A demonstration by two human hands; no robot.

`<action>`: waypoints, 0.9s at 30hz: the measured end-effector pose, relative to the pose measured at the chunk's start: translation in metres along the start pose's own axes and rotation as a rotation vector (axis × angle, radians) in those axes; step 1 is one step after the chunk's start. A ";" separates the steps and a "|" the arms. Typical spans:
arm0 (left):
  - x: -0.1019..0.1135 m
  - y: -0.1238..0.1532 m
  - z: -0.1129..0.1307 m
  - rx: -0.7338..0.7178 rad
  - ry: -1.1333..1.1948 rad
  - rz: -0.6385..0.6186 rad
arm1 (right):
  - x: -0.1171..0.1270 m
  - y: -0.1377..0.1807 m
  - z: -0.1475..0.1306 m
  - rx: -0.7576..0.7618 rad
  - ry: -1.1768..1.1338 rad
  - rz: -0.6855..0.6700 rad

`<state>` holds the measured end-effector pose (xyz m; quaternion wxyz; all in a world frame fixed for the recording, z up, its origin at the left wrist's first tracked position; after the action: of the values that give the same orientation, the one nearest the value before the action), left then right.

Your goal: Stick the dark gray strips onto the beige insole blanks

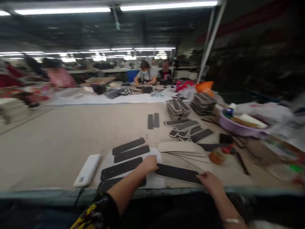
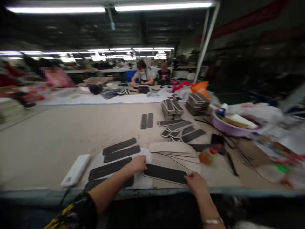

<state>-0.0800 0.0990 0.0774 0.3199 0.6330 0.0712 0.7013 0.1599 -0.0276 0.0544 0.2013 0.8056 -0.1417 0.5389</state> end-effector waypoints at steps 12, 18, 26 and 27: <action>-0.010 -0.022 -0.013 -0.040 -0.068 0.056 | -0.001 0.026 0.032 -0.172 -0.153 0.047; -0.012 -0.026 -0.015 -0.060 -0.030 0.063 | -0.002 0.024 0.035 -0.162 -0.149 0.022; -0.011 -0.022 -0.014 -0.064 0.003 0.067 | -0.001 0.023 0.032 -0.150 -0.090 -0.007; -0.010 -0.021 -0.014 -0.063 0.004 0.066 | -0.001 0.023 0.032 -0.149 -0.084 -0.011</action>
<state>-0.0859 0.1144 0.0552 0.3160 0.6235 0.0287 0.7146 0.1748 -0.0629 0.0465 0.2575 0.8110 -0.1854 0.4915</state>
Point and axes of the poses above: each hand's wrist, its own y-axis away from the middle knuckle, its own x-axis out of the back of the hand, z = x × y, the point moved 4 cm from there along -y, towards the middle knuckle, and after that the axes turned 11 degrees about x, right-handed, at the moved point
